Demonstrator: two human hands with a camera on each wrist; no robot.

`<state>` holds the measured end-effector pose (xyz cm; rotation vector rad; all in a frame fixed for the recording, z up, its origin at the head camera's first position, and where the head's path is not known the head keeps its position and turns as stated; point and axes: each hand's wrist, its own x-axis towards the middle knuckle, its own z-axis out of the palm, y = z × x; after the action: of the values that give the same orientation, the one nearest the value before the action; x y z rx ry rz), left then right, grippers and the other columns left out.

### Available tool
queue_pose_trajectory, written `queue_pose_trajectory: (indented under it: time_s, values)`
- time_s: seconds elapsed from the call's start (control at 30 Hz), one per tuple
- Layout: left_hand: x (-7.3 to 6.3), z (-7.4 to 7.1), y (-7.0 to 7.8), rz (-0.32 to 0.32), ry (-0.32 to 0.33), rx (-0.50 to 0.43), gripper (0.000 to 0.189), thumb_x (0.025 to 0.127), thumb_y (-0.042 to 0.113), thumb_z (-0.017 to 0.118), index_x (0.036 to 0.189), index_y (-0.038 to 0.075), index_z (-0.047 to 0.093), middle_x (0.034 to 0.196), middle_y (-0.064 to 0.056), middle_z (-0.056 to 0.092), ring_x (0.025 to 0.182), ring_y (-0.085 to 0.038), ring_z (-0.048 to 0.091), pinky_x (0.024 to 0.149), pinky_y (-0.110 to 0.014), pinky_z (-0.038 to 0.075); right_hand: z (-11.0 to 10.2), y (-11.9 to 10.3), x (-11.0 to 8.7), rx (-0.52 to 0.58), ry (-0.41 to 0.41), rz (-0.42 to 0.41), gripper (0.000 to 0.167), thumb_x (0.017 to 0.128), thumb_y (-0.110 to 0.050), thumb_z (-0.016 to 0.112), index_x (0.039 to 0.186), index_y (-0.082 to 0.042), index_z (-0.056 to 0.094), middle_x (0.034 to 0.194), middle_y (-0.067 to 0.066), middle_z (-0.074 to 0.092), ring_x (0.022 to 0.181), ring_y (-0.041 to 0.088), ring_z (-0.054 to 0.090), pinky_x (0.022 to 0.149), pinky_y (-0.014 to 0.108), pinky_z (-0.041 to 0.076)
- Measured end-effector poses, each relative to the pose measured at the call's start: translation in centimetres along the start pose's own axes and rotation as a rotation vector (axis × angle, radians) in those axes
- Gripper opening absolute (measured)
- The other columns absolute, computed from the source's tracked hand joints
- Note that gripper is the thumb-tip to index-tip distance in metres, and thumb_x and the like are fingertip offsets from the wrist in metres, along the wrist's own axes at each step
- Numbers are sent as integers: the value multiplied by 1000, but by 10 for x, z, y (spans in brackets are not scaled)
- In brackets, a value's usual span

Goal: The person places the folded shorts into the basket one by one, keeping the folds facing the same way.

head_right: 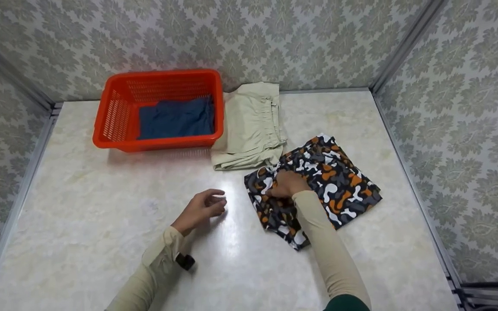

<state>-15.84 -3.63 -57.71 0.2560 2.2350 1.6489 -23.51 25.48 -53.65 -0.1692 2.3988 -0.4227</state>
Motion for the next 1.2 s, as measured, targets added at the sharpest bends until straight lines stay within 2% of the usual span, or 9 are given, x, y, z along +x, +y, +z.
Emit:
queue_pose_trajectory:
  time_s: [0.17,0.27,0.37,0.53,0.77,0.87,0.97,1.1,1.2]
  values:
    - [3,7,8,-157,3,-98,54,94,23,71,137,-6,55,109,-18,73,94,-25,72,83,-36,57,5,-5,0,217,-43,-68,44,92,-45,72,88,-3,59,78,12,67,67,24,70,66,38,57]
    - [6,13,12,-220,-9,-148,64,92,27,74,140,-9,50,107,-16,73,90,-25,73,81,-35,57,10,-10,0,385,-75,-112,39,93,-37,74,81,-4,55,77,14,69,67,27,72,68,40,60]
    - [9,19,13,-244,5,-142,73,90,29,78,141,-11,46,103,-15,74,87,-24,73,78,-35,57,18,-17,1,527,-98,-131,37,93,-31,75,90,-3,51,83,16,69,71,28,73,70,41,60]
    - [12,24,17,-274,85,-84,83,85,37,81,143,-9,45,106,-12,70,90,-20,68,79,-35,55,29,-30,5,631,-76,-132,34,96,-23,71,110,1,52,94,17,68,74,25,73,71,39,60]
    - [10,29,20,-213,91,-39,67,82,42,83,131,3,59,120,-11,66,105,-23,62,92,-39,51,43,-49,13,707,-27,-174,30,99,-14,62,120,5,53,92,17,71,70,20,72,71,36,60]
    - [8,28,20,-187,122,18,89,81,43,83,150,7,41,140,-16,56,124,-31,56,103,-44,46,48,-56,18,723,-25,-199,27,98,-10,57,120,5,54,88,16,71,68,20,70,70,35,59]
    - [8,25,18,-183,167,92,102,80,42,83,157,6,26,149,-21,48,132,-36,50,107,-46,42,51,-62,20,761,-36,-217,30,95,-5,51,122,6,54,87,16,70,67,21,70,69,36,59]
    - [11,20,14,-224,202,147,74,81,36,84,135,-2,50,121,-19,63,106,-31,60,91,-43,49,54,-64,21,834,-73,-248,34,94,-1,47,126,6,53,89,20,70,65,24,70,70,38,60]
    - [11,16,11,-270,200,161,53,83,33,82,116,-3,60,102,-12,63,89,-25,58,79,-40,49,54,-61,21,818,-53,-303,30,98,-6,51,125,6,56,91,20,71,59,21,68,64,36,59]
